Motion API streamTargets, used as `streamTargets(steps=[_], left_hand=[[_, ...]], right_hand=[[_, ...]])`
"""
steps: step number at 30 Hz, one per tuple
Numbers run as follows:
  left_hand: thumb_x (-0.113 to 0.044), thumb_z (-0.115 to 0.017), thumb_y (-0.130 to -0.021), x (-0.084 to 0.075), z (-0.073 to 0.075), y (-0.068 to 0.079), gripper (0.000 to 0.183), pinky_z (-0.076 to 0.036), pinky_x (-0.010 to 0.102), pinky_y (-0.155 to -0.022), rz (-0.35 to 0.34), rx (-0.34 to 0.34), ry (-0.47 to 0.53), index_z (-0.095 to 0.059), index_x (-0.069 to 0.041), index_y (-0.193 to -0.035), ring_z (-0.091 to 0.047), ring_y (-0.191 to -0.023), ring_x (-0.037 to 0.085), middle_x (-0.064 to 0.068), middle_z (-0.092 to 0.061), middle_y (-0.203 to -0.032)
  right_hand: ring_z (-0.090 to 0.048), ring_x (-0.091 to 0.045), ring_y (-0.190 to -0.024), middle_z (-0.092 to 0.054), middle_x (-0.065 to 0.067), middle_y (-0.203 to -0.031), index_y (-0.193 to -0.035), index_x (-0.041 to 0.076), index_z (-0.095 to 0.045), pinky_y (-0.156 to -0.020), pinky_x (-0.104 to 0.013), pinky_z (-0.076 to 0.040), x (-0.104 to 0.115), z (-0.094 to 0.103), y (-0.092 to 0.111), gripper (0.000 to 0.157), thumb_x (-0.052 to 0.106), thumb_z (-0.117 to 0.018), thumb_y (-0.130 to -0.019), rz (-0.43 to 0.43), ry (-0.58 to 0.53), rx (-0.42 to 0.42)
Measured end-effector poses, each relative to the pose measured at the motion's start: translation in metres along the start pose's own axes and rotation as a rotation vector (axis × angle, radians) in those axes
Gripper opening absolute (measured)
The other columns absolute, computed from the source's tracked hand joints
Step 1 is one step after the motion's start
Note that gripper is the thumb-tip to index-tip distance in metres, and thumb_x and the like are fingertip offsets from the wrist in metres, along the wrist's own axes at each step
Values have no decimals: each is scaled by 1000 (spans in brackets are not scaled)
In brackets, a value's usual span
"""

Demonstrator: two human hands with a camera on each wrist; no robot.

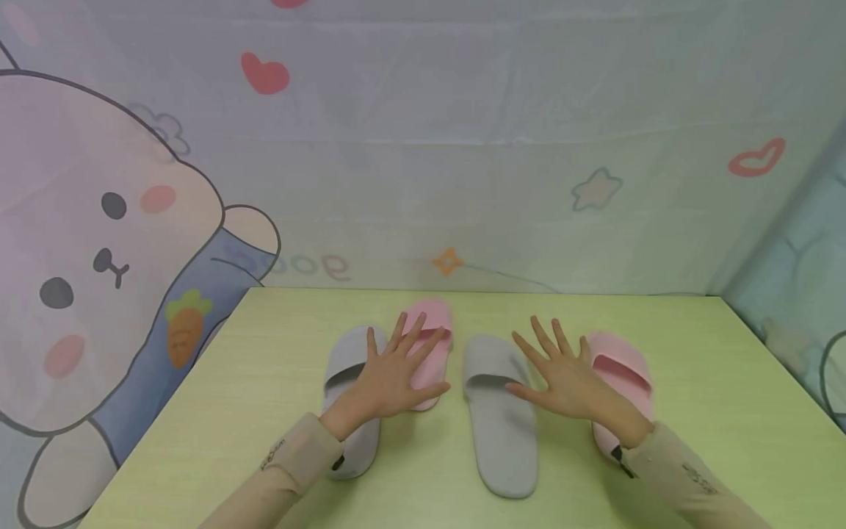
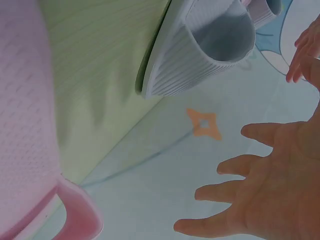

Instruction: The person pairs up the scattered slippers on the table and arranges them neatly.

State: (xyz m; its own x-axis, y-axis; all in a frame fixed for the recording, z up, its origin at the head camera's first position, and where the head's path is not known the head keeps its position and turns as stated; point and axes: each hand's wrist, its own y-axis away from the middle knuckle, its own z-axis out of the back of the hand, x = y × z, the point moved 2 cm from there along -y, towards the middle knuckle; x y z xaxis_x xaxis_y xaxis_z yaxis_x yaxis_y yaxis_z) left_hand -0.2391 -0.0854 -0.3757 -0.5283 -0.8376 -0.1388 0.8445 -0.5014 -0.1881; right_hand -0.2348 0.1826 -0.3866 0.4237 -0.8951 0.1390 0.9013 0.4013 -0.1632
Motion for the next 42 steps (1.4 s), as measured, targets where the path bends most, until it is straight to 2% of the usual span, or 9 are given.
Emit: streamTargets(steps=[9, 18, 30, 35, 42], left_hand=[[-62, -44, -82, 5, 2, -6, 71, -2, 71, -96, -20, 4, 18, -20, -31, -142, 3, -140, 27, 2, -7, -152], [-58, -43, -85, 10, 8, -14, 70, -5, 70, -98, -55, 23, 24, -17, -29, -143, 1, -140, 26, 2, -7, -152], [-55, -42, -87, 12, 17, -28, 66, -4, 66, -101, -81, 36, 77, -20, -28, -143, 1, -140, 22, -3, -8, -152], [-54, -42, -88, 14, 18, -35, 65, -4, 65, -102, -89, 36, 97, -17, -30, -143, -1, -140, 23, -3, -8, -152], [-51, -44, -88, 17, 17, -46, 64, -5, 63, -104, -83, 49, 121, -20, -28, -143, -5, -140, 23, -2, -11, -151]], right_hand=[[-4, -45, -135, -7, -15, -150, -142, 21, -24, -93, -74, -8, -10, 0, 3, 79, 62, -47, -80, -7, 2, -12], [-9, -46, -134, -11, -16, -150, -141, 19, -26, -92, -74, -10, -20, 5, 8, 76, 58, -50, -81, -10, 17, -42], [-11, -48, -133, -10, -15, -150, -142, 21, -23, -91, -73, -12, -37, 16, 14, 72, 57, -45, -84, -46, 9, -7], [-13, -48, -132, -12, -17, -149, -141, 17, -26, -91, -72, -13, -44, 21, 16, 72, 56, -46, -84, -59, 9, -15], [-18, -51, -129, -16, -22, -147, -138, 11, -33, -88, -72, -22, -53, 26, 22, 69, 50, -51, -84, -41, 34, -46]])
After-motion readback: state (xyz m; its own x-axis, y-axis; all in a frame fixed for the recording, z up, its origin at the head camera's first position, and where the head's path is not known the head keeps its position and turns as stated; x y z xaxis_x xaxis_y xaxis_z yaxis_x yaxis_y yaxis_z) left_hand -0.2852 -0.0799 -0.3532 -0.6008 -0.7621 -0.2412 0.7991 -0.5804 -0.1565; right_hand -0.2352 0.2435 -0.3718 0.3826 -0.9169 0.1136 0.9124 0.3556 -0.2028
